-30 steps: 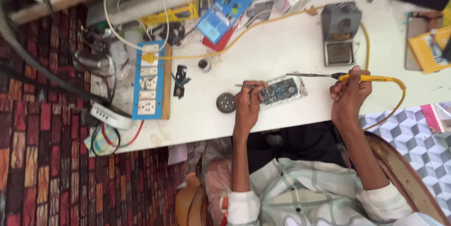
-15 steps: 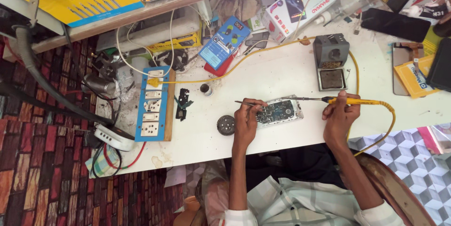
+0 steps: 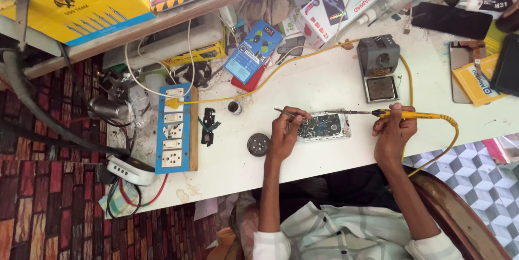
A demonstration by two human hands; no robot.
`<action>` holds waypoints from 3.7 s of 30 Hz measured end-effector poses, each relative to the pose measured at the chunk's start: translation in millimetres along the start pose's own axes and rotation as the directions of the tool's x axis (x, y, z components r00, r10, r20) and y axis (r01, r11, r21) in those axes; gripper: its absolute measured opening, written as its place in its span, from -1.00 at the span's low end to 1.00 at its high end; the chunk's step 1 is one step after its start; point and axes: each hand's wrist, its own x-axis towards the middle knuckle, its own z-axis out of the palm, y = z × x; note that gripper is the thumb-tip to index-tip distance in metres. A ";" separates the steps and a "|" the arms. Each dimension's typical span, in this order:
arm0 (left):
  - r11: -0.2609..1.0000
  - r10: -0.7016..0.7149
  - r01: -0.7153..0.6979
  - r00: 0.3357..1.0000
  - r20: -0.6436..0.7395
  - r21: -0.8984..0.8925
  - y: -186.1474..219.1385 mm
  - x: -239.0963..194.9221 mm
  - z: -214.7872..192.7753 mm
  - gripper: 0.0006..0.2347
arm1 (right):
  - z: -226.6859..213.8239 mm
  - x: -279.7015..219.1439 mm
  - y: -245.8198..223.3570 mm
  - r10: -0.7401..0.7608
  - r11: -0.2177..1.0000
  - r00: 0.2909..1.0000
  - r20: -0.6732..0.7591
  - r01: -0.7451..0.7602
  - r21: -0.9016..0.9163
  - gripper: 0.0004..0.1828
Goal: The person uses a soldering iron and tweezers to work on a small circuit board placed on a white workbench. They repeatedly apply heat to specific points on the board while holding components with tweezers.
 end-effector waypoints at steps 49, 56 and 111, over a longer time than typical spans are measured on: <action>0.961 0.176 -0.143 0.977 -0.123 0.238 1.7 -21.9 17.5 -0.87 | -3.7 -1.0 1.7 0.037 0.999 0.997 0.062 -0.038 0.011 -0.71; 0.950 0.187 -0.148 0.975 -0.123 0.276 7.5 -23.1 15.8 -0.89 | -3.0 -3.5 1.9 0.016 0.999 0.996 0.093 -0.012 -0.039 -0.75; 0.968 0.117 -0.079 0.982 -0.148 0.240 20.5 -25.7 17.0 -0.86 | 0.4 -3.7 2.0 -0.034 0.993 0.992 0.123 0.048 -0.109 -0.78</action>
